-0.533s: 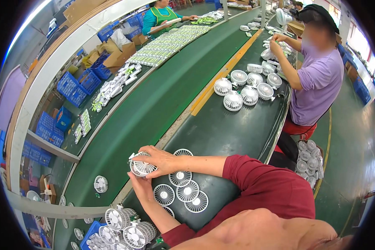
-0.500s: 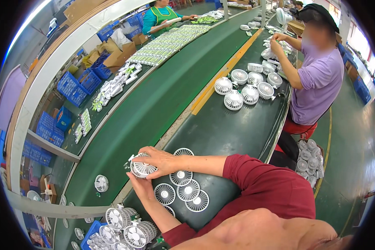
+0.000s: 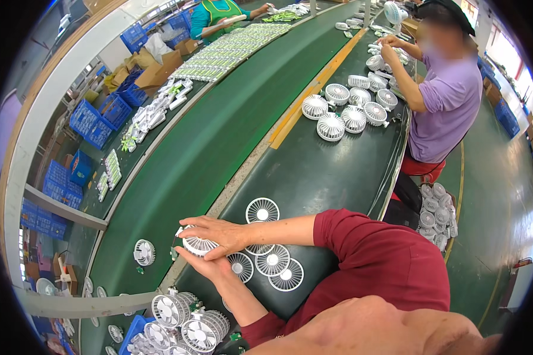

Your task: The person assembles small portable fans along a conveyor belt, gathering parts from the belt, inserting internal components and fan blades into the housings by hand, and pressing on the front fan covers.

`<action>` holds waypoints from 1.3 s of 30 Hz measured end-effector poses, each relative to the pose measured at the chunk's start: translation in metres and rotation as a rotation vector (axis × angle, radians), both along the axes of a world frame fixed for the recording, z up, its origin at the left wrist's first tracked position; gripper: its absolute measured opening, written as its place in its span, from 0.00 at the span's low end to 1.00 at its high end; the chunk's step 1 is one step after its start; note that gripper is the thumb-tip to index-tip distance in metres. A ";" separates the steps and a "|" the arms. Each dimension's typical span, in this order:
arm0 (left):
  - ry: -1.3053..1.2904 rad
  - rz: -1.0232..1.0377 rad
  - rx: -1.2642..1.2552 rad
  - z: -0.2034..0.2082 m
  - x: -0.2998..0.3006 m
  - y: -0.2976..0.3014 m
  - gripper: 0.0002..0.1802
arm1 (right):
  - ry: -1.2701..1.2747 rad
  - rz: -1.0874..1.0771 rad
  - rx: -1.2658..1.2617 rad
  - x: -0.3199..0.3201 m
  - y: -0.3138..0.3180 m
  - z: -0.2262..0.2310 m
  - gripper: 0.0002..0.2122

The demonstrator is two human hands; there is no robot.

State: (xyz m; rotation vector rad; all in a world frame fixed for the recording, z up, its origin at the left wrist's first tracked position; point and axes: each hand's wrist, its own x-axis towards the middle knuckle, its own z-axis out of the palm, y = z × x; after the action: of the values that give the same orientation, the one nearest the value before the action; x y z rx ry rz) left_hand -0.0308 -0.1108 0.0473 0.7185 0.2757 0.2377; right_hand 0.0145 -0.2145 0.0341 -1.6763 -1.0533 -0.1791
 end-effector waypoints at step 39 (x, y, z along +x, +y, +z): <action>0.458 0.459 1.664 -0.068 0.098 0.160 0.15 | -0.051 -0.078 -0.616 0.005 -0.140 0.003 0.28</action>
State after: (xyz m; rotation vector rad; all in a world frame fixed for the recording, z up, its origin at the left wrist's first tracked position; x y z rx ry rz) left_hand 0.0672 0.0492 -0.0207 2.3757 0.6830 0.7654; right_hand 0.0194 -0.3547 0.0374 -2.2755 -1.1518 0.0645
